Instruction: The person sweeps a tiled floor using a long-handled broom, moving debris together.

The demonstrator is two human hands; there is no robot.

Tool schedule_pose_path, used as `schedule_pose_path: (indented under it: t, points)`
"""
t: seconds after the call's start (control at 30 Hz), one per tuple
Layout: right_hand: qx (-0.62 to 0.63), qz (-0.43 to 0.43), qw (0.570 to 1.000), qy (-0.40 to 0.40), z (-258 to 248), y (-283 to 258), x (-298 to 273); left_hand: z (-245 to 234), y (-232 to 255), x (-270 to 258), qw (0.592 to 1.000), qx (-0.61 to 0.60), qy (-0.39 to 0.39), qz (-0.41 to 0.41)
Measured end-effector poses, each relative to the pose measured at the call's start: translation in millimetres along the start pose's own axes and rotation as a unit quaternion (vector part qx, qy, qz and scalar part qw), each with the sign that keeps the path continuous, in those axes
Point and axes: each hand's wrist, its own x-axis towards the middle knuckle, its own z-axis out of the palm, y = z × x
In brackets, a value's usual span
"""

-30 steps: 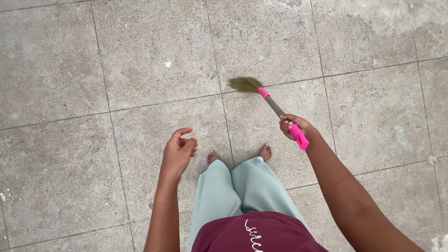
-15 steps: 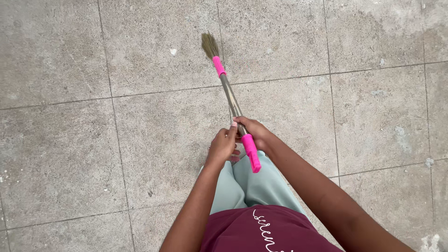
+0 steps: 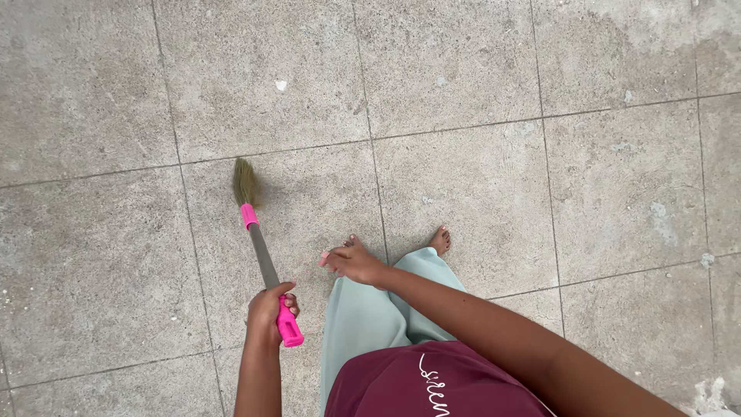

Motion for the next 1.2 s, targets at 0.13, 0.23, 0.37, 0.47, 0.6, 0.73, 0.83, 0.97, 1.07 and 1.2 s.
schedule_pose_path:
  t: [0.13, 0.23, 0.37, 0.47, 0.6, 0.73, 0.83, 0.97, 1.07, 1.2]
  points:
    - [0.172, 0.161, 0.961, 0.146, -100, 74, -45, 61, -58, -23, 0.951, 0.301, 0.034, 0.055]
    - [0.31, 0.12, 0.913, 0.236, -175, 128, -108, 122, -80, -35, 0.918, 0.391, -0.058, 0.033]
    - [0.351, 0.151, 0.844, 0.375, -237, 175, -178, 208, -102, -37, 0.864, 0.457, -0.207, 0.042]
    - [0.356, 0.177, 0.82, 0.412, -258, 192, -202, 239, -97, -44, 0.842, 0.459, -0.282, 0.019]
    - [0.349, 0.136, 0.843, 0.386, -255, 202, -205, 234, -73, -88, 0.838, 0.463, -0.288, 0.016]
    - [0.331, 0.126, 0.868, 0.349, -247, 202, -193, 202, -27, -142, 0.823, 0.527, -0.206, 0.06]
    - [0.312, 0.119, 0.884, 0.327, -243, 205, -188, 177, 0, -175, 0.785, 0.6, -0.139, 0.066]
    - [0.299, 0.116, 0.891, 0.321, -255, 212, -188, 157, 39, -180, 0.744, 0.662, -0.094, 0.023]
    - [0.298, 0.113, 0.887, 0.334, -263, 215, -191, 165, 67, -150, 0.704, 0.706, -0.078, 0.011]
    - [0.282, 0.122, 0.89, 0.338, -266, 209, -187, 201, 76, -102, 0.696, 0.714, -0.04, 0.066]
